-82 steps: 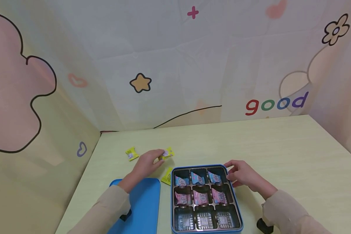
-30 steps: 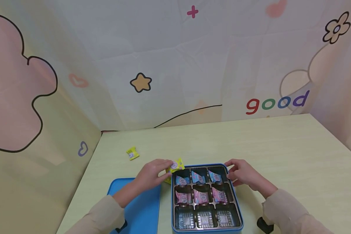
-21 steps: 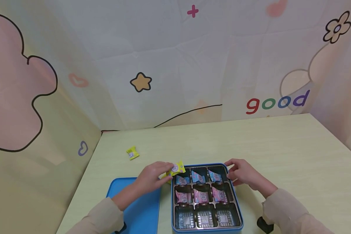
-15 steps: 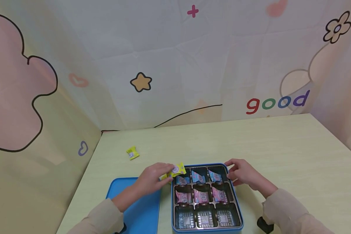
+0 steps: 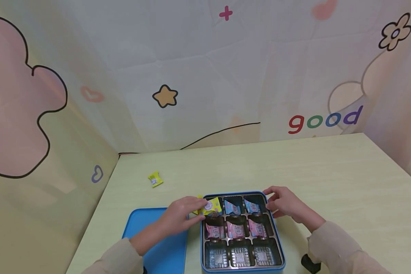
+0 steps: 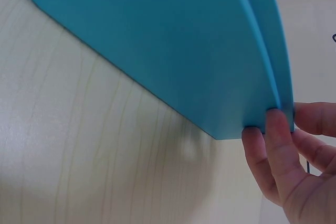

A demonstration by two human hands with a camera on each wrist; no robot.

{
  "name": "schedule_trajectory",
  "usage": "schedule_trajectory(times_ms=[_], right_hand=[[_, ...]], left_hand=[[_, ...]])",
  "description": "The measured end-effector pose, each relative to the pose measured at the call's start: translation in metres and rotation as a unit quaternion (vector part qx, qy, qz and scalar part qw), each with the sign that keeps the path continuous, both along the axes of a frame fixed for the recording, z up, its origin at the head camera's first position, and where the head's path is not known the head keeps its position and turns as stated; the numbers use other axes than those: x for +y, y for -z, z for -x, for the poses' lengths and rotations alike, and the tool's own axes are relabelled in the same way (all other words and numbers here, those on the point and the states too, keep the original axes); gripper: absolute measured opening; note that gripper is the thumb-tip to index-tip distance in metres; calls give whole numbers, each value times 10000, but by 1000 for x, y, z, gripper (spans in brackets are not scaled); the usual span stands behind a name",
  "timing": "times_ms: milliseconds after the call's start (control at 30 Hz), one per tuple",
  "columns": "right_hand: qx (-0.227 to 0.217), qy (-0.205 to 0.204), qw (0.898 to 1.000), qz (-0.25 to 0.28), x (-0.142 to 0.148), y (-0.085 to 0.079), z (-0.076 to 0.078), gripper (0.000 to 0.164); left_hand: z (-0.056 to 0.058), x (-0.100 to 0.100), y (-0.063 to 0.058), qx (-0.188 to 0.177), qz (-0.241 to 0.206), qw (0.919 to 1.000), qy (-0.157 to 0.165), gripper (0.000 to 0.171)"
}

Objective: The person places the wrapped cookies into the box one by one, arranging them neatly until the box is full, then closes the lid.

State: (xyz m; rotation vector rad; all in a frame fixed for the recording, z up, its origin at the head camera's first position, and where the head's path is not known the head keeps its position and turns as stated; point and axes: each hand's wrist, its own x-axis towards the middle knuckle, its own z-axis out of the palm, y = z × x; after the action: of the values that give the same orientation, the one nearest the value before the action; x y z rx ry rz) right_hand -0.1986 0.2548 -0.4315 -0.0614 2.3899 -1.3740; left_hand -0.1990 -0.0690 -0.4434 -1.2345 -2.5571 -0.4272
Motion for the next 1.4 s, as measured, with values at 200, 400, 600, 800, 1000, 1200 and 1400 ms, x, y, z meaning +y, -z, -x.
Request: schedule_trajectory(times_ms=[200, 400, 600, 800, 1000, 1200, 1400], right_hand=[[3, 5, 10000, 3, 0, 0, 0, 44], [-9, -13, 10000, 15, 0, 0, 0, 45], [15, -37, 10000, 4, 0, -1, 0, 46], [27, -39, 10000, -8, 0, -1, 0, 46], [0, -20, 10000, -10, 0, -1, 0, 46], [-7, -22, 10000, -9, 0, -2, -1, 45], [9, -24, 10000, 14, 0, -1, 0, 45]], left_hand=[[-4, 0, -1, -180, 67, 9998, 44, 41], [-10, 0, 0, -200, 94, 9995, 208, 40], [-13, -1, 2, -2, -13, 9992, 412, 39], [-16, -1, 3, 39, 41, 9988, 488, 40], [-21, -1, 3, 213, 54, 9972, 719, 38], [-25, -2, 5, 422, -3, 9957, 829, 36], [-27, -5, 6, 472, -102, 9937, 1013, 35]])
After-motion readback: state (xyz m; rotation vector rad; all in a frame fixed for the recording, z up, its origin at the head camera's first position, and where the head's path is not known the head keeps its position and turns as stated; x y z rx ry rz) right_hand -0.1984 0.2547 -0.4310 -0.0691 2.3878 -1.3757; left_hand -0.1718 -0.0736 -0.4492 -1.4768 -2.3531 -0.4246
